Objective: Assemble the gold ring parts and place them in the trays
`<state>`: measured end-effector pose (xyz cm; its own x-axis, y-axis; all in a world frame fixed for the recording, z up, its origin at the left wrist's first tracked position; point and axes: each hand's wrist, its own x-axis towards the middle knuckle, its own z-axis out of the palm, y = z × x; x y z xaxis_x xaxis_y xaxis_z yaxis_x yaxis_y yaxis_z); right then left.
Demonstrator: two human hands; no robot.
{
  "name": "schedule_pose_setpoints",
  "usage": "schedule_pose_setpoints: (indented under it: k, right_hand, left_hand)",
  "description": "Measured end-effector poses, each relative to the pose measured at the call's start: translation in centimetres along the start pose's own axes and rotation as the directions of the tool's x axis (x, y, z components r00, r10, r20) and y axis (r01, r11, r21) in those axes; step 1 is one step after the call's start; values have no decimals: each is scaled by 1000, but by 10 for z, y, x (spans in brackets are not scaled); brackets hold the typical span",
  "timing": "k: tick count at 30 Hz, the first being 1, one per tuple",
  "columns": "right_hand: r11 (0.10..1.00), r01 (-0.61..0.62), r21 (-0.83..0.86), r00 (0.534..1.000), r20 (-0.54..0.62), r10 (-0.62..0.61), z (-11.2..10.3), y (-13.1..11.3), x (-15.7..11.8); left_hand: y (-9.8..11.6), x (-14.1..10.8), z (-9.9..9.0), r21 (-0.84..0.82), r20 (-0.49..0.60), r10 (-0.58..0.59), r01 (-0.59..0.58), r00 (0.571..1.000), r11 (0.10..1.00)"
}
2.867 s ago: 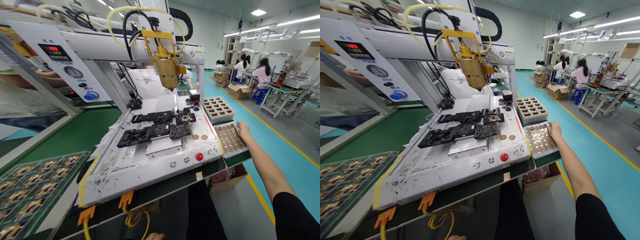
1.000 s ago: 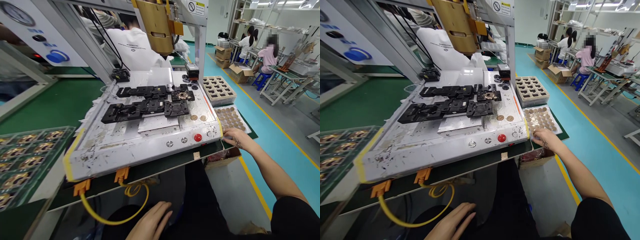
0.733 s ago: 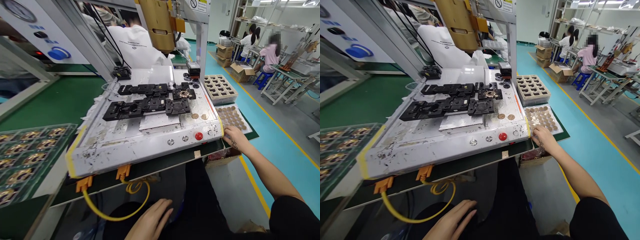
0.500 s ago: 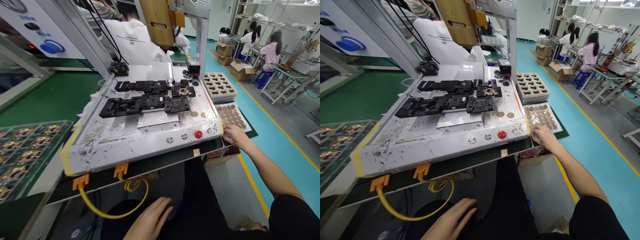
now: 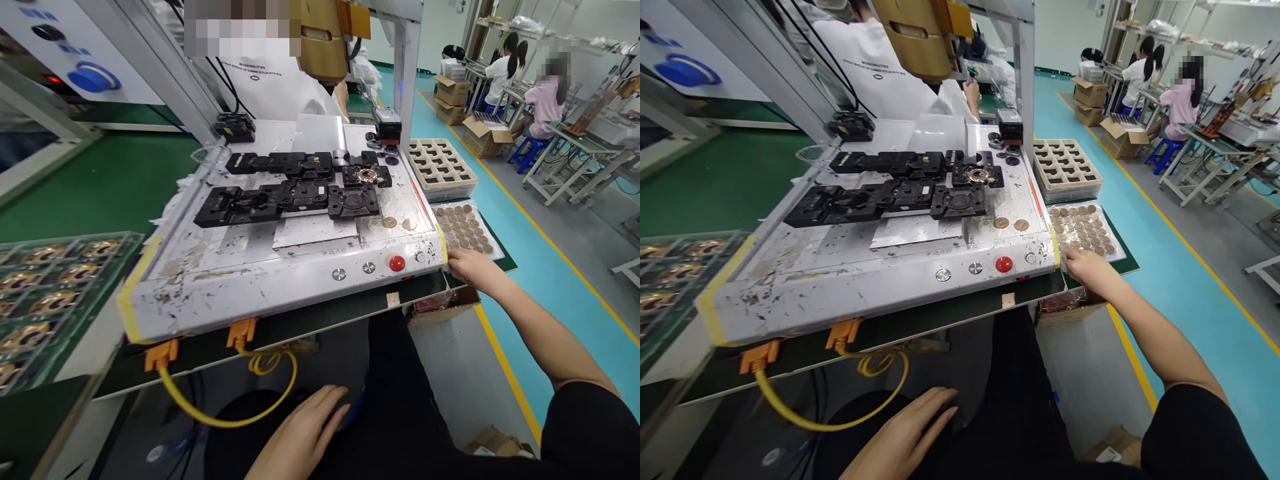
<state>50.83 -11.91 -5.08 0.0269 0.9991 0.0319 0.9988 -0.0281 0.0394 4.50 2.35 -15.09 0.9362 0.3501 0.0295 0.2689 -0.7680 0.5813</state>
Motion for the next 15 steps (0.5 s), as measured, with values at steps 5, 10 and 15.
schedule_pose_setpoints:
  k: [5, 10, 15]
  right_hand:
    - [995, 32, -99, 998, 59, -26, -3, -3, 3]
    - [989, 62, -137, 995, 81, -51, -8, -2, 1]
    - [985, 61, -162, 996, 68, -51, -3, -6, 1]
  left_hand:
    - [3, -1, 1, -3, 14, -14, 15, 1000, 1000]
    - [2, 0, 1, -18, 24, -22, 22, 999, 1000]
    - [1, 2, 3, -19, 17, -6, 6, 1000, 1000]
